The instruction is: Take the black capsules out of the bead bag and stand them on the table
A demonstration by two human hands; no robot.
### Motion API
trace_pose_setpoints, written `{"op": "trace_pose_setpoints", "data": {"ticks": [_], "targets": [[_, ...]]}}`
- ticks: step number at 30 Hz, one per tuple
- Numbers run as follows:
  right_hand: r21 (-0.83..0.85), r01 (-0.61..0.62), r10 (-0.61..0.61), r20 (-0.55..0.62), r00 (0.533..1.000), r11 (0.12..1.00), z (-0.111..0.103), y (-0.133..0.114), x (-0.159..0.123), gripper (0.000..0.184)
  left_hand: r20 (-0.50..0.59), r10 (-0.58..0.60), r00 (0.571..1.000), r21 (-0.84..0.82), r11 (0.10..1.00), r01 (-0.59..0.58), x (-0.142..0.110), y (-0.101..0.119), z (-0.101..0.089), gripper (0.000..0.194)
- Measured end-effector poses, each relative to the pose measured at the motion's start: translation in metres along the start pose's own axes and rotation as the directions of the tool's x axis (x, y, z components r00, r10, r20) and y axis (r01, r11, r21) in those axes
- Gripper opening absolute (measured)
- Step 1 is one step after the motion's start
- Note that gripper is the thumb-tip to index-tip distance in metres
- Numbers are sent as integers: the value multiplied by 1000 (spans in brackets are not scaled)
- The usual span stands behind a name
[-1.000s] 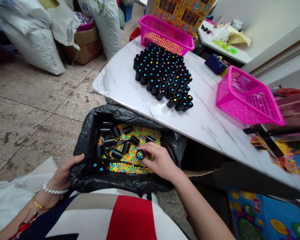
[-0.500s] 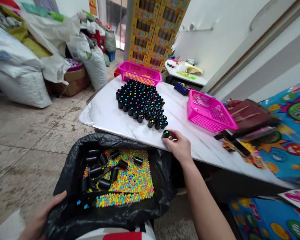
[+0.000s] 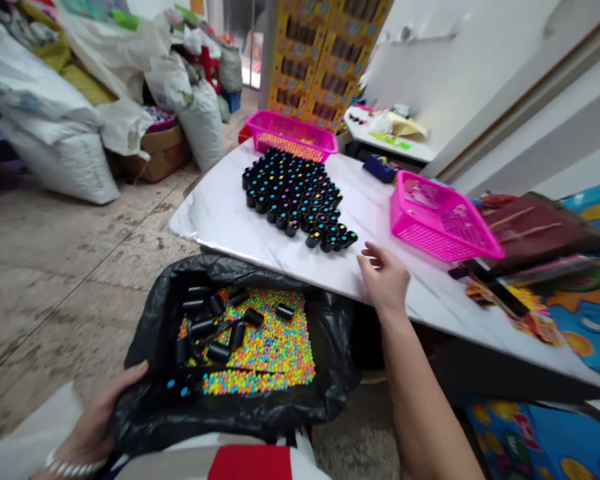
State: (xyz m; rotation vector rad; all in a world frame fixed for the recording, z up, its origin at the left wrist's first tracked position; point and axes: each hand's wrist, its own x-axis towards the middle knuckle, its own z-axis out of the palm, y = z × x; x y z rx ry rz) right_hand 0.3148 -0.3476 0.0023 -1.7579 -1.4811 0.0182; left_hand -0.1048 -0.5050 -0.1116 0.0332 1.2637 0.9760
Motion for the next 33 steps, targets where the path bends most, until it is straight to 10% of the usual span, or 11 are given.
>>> {"op": "trace_pose_setpoints", "data": {"ticks": [3, 7, 10, 18, 30, 33], "targets": [[17, 168, -169, 162, 972, 986, 1, -31, -56, 26, 58, -10, 998, 8, 1000, 10, -7, 6, 9, 16], [-57, 582, -404, 665, 628, 812, 35, -56, -104, 26, 143, 10, 990, 26, 1000, -14, -10, 11, 17, 16], [-186, 639, -270, 793, 546, 746, 58, -59, -116, 27, 161, 16, 987, 17, 1000, -19, -11, 9, 16, 20], [46, 371, -207, 889, 408, 927, 35, -64, -131, 46, 122, 13, 993, -7, 1000, -12, -12, 10, 15, 40], [291, 874, -647, 762, 34, 388, 44, -53, -123, 41, 258, 22, 966, 94, 994, -48, -21, 26, 27, 31], [337, 856, -688, 725, 30, 393, 46, -46, -130, 32, 263, 28, 964, 82, 995, -51, -25, 31, 36, 25]]}}
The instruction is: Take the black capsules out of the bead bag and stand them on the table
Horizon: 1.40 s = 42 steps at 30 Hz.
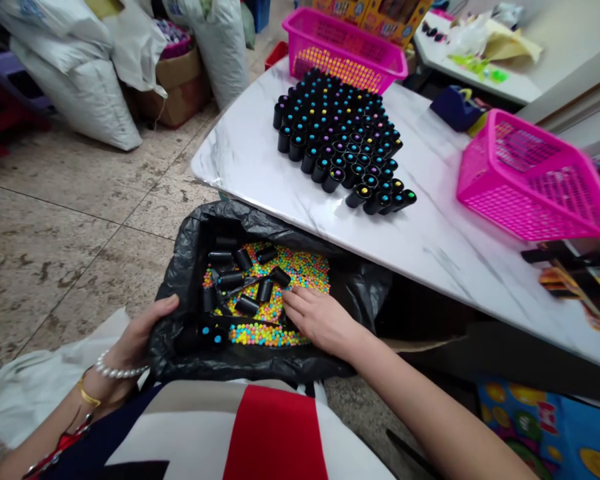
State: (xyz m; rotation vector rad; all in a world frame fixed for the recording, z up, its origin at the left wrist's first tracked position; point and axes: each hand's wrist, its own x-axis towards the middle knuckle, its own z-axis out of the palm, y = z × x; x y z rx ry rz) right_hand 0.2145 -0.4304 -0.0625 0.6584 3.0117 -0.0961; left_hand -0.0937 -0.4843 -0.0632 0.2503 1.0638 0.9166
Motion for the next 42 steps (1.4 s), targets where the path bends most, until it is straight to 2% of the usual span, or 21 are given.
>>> {"op": "trace_pose_setpoints", "data": {"ticks": [3, 7, 10, 12, 14, 16, 19, 22, 24, 26, 27, 28, 30, 33, 35, 37, 42], "targets": [[48, -85, 85, 15, 996, 995, 6, -7, -4, 31, -6, -12, 1000, 22, 1000, 12, -3, 4, 9, 26], [55, -146, 146, 1, 989, 988, 3, -10, -4, 24, -49, -37, 998, 38, 999, 39, -10, 6, 21, 28], [2, -323, 322, -26, 946, 947, 2, -4, -2, 18, -92, -19, 996, 4, 1000, 19, -14, 8, 30, 26], [-22, -394, 395, 29, 918, 919, 2, -3, 1, 18, -98, -14, 995, -9, 1000, 13, -15, 9, 35, 27], [40, -383, 378, 98, 921, 923, 2, -5, 4, 19, -99, -22, 995, -3, 1000, 22, -15, 10, 37, 31], [209, -369, 353, 113, 929, 906, -1, -8, 6, 25, -99, -26, 995, 11, 1000, 27, -14, 10, 35, 37], [521, -344, 398, 10, 918, 781, -8, -10, 4, 28, -91, -30, 995, 9, 999, 31, -12, 8, 28, 44], [714, -334, 542, -74, 837, 615, -9, -7, -3, 24, -75, -37, 996, -6, 999, 37, -7, 6, 19, 38], [788, -390, 644, -9, 765, 476, -6, -5, -8, 31, -61, -40, 997, -19, 999, 39, -4, 5, 15, 30], [793, -476, 681, 108, 724, 381, 1, -3, -12, 38, -49, -47, 998, -36, 998, 45, -2, 4, 11, 25], [758, -526, 680, 152, 718, 385, 4, -3, -14, 38, -45, -52, 998, -41, 998, 50, -1, 4, 10, 25], [698, -572, 675, 170, 718, 431, 6, -2, -17, 36, -44, -57, 997, -42, 998, 55, -1, 3, 9, 26], [513, -618, 666, 116, 737, 595, 10, 0, -23, 32, -43, -64, 997, -38, 997, 62, -1, 2, 8, 28], [234, -531, 553, -37, 832, 814, 12, 6, -31, 37, -52, -47, 998, -37, 998, 45, -1, 1, 7, 23], [155, -400, 413, -56, 909, 903, 14, 8, -33, 39, -53, -36, 998, -39, 999, 34, -1, 1, 9, 21], [145, -321, 331, -57, 942, 936, 16, 6, -28, 34, -48, -41, 998, -32, 999, 39, -2, 2, 12, 24], [83, -343, 349, -81, 934, 936, 14, -12, 0, 27, -34, -51, 998, 15, 999, 52, -8, 7, 23, 29]]}}
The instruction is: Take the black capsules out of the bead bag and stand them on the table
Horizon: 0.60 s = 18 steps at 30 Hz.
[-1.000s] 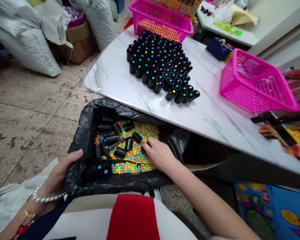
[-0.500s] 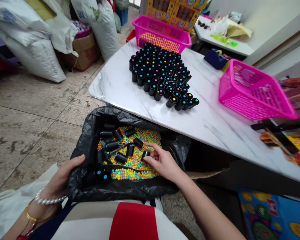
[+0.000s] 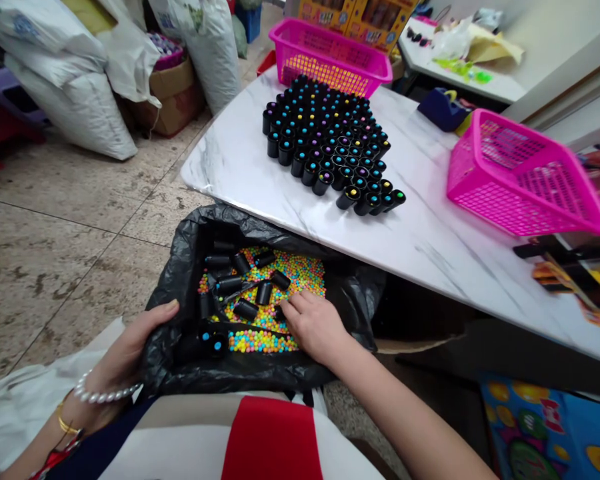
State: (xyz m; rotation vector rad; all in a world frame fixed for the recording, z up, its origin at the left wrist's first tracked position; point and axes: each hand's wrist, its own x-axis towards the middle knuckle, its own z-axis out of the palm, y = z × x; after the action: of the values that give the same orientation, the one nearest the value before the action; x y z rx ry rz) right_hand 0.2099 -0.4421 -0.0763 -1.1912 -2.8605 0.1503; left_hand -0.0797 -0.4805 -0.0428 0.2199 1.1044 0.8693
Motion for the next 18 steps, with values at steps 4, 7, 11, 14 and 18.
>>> {"op": "trace_pose_setpoints", "data": {"ticks": [4, 7, 11, 14, 18], "targets": [[204, -32, 26, 32, 999, 979, -10, -8, 7, 28, -16, 18, 1000, 8, 1000, -18, -1, 1, 1, 21], [429, -139, 166, -27, 986, 893, -19, 2, 0, 28, -21, 26, 999, -17, 1000, -26, 4, -1, -8, 18], [656, -248, 358, -37, 933, 713, -28, 15, -12, 30, -59, 0, 998, -110, 994, -6, 13, -6, -19, 13], [769, -286, 442, 6, 897, 571, -28, 17, -13, 27, -101, -32, 994, -154, 988, 17, 15, -8, -20, 13], [778, -246, 489, -89, 868, 578, -28, 14, -8, 23, -163, -8, 987, -144, 989, -15, 15, -10, -17, 13]]}}
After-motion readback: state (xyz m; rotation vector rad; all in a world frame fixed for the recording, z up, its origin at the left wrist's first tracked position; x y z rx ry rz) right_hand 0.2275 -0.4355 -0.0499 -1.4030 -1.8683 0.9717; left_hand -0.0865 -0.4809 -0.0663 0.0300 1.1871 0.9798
